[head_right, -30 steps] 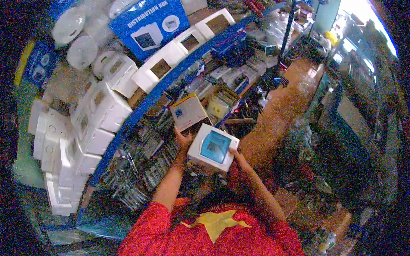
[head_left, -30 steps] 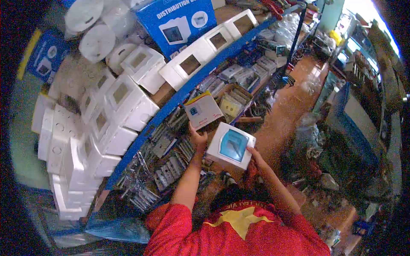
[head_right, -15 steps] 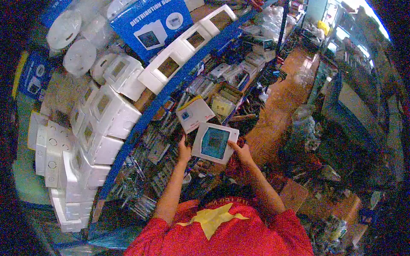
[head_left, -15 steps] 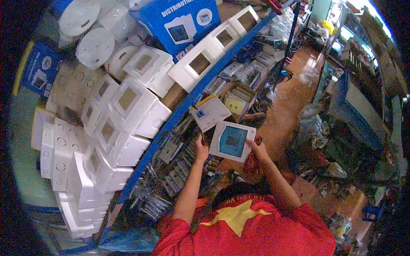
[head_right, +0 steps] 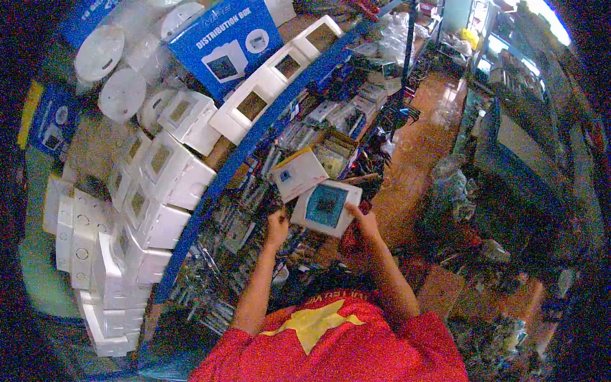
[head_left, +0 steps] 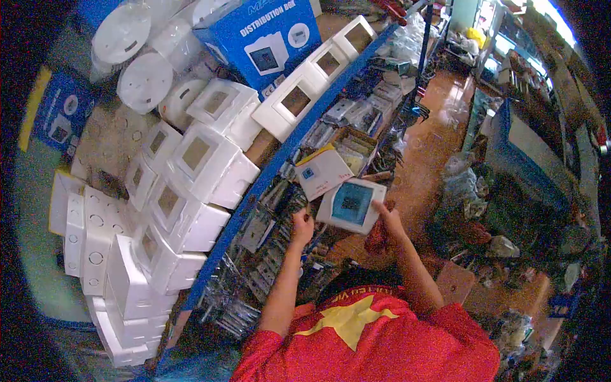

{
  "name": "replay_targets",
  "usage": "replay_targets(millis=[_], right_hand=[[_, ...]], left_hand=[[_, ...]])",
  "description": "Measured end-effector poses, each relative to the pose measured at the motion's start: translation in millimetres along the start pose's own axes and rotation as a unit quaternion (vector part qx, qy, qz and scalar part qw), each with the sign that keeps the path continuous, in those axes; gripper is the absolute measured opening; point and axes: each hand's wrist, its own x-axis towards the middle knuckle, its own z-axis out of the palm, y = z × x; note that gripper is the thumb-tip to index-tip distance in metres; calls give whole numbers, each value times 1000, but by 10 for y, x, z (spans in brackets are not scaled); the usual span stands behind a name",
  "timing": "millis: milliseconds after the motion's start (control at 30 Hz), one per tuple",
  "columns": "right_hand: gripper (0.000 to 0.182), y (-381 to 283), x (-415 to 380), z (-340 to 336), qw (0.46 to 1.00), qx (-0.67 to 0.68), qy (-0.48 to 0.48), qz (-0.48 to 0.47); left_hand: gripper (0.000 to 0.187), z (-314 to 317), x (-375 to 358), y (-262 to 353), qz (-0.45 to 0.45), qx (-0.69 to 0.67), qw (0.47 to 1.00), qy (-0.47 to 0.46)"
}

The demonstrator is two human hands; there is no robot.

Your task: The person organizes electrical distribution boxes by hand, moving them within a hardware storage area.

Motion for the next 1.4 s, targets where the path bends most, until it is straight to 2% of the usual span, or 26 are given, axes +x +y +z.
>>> replay_targets(millis=[33, 67, 100, 167, 200, 233, 300, 333, 400, 467, 567, 600, 700, 767, 800, 867, 900, 933, 1000, 1033, 1100, 1167, 1233, 1267, 1333, 1400], right_hand=[[59, -38, -11, 6, 999, 39, 20, 22], [54, 121, 79, 60, 985, 173, 4, -17], [53, 341, 241, 98, 987, 151, 18, -56], [53, 685, 506, 165, 984, 106, 44, -134], [55, 635, 327, 379, 976, 59, 109, -177], [57, 811, 406, 497, 971, 85, 104, -196], [40, 428, 57, 645, 992, 79, 51, -84], [38, 392, 86, 623, 995, 15, -27, -94], [35, 391, 174, 481, 971, -112, -182, -106], [48, 635, 646, 255, 892, -248, -233, -298], [42, 474, 585, 86, 912, -235, -207, -264], [38, 314, 557, -20, 930, -202, -177, -252], [29, -471, 121, -222, 982, -19, -85, -166], [24, -775, 280, -541, 984, -46, -105, -137], [35, -653, 665, -724, 957, -116, -138, -228], [50, -835, 663, -533, 900, -109, -348, -239], [64, -796, 852, -461, 866, -150, -407, -249], [78, -760, 1041, -390, 826, -185, -464, -260], [83, -1012, 877, 43, 841, -151, -479, -200], [85, -1149, 766, 290, 847, -136, -486, -169], [84, -1342, 695, 674, 807, -211, -486, -259], [82, -1382, 825, 961, 782, -273, -494, -265], [78, -1200, 1094, 1178, 777, -331, -505, -178], [67, -1273, 992, 1213, 792, -314, -512, -109], [57, -1392, 833, 1175, 773, -272, -538, -197], [46, -1296, 732, 1092, 805, -211, -537, -140]], left_hand=[[14, -20, -63, 166, 11, -20, 1000, -13], [15, 94, -120, 222, 32, -23, 999, 33], [16, 210, -180, 270, 54, -23, 995, 79], [16, 400, -253, 80, 7, 9, 997, 79], [16, 446, -272, 39, -14, -10, 998, 63], [16, 493, -305, 0, -37, -29, 998, 48], [18, 684, -345, -251, -64, -134, 987, 66], [19, 864, -415, -542, -69, -217, 969, 97], [22, 822, -491, -517, -67, -208, 967, 135], [26, 522, -487, -126, -55, -60, 985, 151], [30, 489, -444, -522, -49, 43, 978, 200], [31, 219, -389, -25, -155, -53, 974, 156], [32, -81, -211, 321, -121, -45, 955, 267], [27, -269, -102, 401, -84, -7, 961, 262], [22, -338, -63, 459, -129, -61, 959, 246], [18, -429, -2, 438, -202, -174, 935, 233], [18, -449, 9, 297, -225, -236, 916, 233], [16, -339, -10, -273, -241, -280, 894, 254], [18, -345, -45, -609, -211, -59, 957, 192], [20, -322, -77, -565, -206, 10, 960, 190], [26, -239, -110, -239, -208, 108, 946, 223], [34, -167, -120, 178, -218, 164, 917, 290], [37, -67, -123, -61, -88, 349, 889, 284], [38, -93, -97, 141, -78, 341, 899, 265], [47, 37, -188, 8, -171, 181, 959, 135], [55, 129, -209, 260, -102, 26, 984, 145]])
